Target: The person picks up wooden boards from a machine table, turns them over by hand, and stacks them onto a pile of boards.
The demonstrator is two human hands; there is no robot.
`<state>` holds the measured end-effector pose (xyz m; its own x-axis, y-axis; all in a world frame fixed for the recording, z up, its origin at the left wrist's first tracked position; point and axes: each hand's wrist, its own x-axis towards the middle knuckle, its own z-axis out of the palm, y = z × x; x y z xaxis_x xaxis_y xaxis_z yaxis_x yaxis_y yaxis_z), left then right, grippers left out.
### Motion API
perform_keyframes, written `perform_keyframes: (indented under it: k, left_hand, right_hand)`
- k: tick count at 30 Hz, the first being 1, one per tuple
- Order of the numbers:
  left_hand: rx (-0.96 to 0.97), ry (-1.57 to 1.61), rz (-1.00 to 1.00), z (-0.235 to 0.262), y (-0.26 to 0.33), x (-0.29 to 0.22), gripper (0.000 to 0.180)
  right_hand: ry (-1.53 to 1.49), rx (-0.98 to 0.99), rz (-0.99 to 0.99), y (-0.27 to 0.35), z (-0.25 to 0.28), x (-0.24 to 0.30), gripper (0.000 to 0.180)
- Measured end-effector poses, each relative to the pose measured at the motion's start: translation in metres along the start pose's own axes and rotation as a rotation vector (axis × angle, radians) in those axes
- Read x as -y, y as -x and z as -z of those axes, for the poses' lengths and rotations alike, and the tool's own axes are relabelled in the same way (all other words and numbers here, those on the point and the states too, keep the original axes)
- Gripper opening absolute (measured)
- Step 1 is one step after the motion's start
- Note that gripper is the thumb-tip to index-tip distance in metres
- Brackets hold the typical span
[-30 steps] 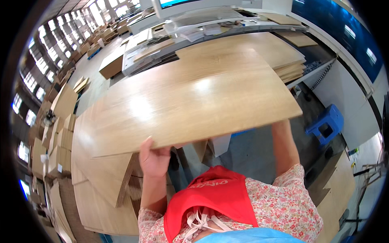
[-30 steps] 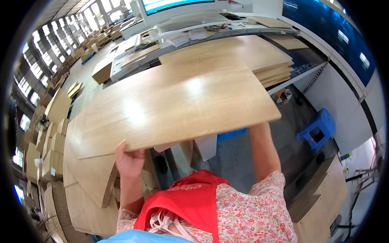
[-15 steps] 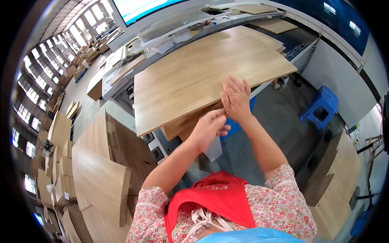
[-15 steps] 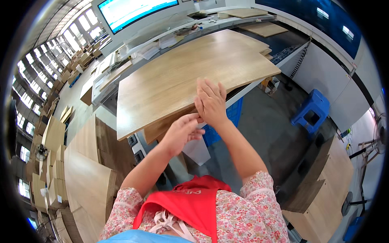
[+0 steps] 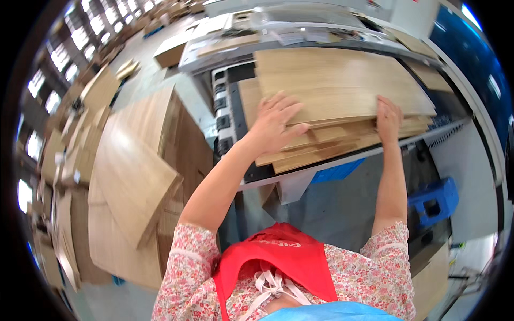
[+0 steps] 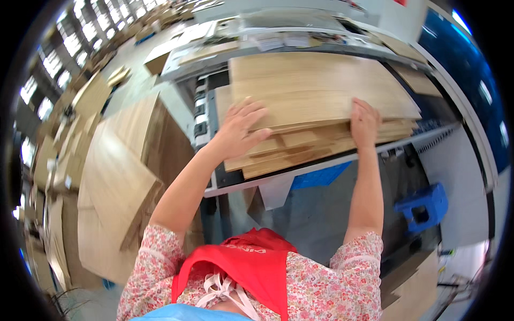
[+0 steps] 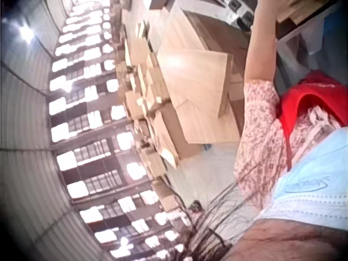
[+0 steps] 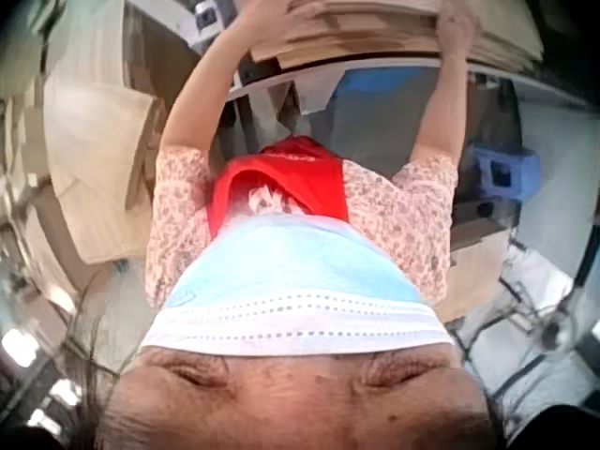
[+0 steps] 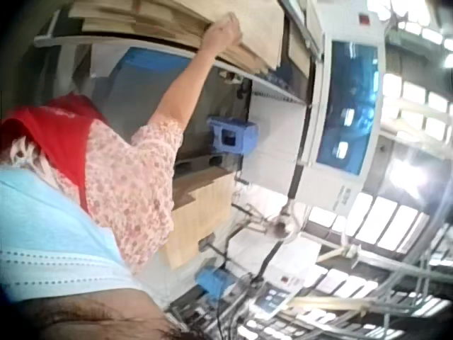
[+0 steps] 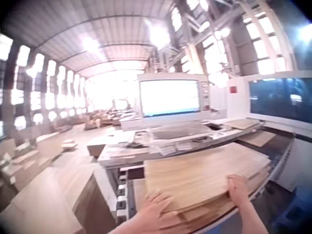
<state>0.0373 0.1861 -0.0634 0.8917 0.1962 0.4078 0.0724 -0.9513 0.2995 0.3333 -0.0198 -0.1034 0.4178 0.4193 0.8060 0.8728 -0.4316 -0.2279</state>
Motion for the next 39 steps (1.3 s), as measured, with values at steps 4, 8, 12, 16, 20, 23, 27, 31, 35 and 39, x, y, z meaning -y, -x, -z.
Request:
perform_keyframes:
  k: [4, 8, 12, 16, 20, 23, 27, 31, 35, 39]
  left_hand:
    - [-0.113, 0.154, 0.017, -0.005, 0.039, 0.024, 0.058]
    - [-0.280, -0.131, 0.256, 0.008, 0.139, 0.054, 0.056]
    - [-0.333, -0.399, 0.659, 0.057, 0.282, 0.109, 0.046]
    - [-0.125, -0.601, 1.382, 0.130, 0.411, 0.119, 0.061]
    - [-0.213, -0.575, 1.595, 0.123, 0.508, 0.113, 0.075]
    - [-0.268, -0.425, 1.543, 0.118, 0.526, 0.112, 0.083]
    - [-0.172, -0.638, 1.467, 0.097, 0.521, 0.093, 0.093]
    - [0.028, -0.642, 1.379, 0.091, 0.450, 0.040, 0.086]
    - [-0.075, -0.758, 1.269, 0.058, 0.449, -0.004, 0.066]
    - [-0.311, -0.654, 1.128, 0.033, 0.438, -0.048, 0.051]
  right_hand:
    - [-0.050, 0.096, -0.036, -0.002, -0.019, -0.012, 0.032]
    - [-0.063, 0.180, -0.019, -0.002, -0.019, -0.056, 0.041]
    - [0.163, 0.146, 0.001, 0.001, -0.028, -0.081, 0.049]
    - [0.220, 0.192, -0.059, -0.005, -0.027, -0.106, 0.050]
    - [0.140, -0.014, 0.148, -0.001, 0.000, 0.091, 0.036]
    - [-0.412, 0.050, 0.477, 0.030, 0.012, 0.250, 0.026]
    - [-0.826, 0.510, 0.804, 0.092, -0.019, 0.397, 0.030]
    - [-0.817, 0.676, 0.870, 0.132, -0.056, 0.450, 0.044]
    - [-0.641, 0.707, 1.002, 0.153, -0.067, 0.472, 0.053]
    - [-0.559, 0.712, 1.109, 0.164, -0.086, 0.465, 0.050]
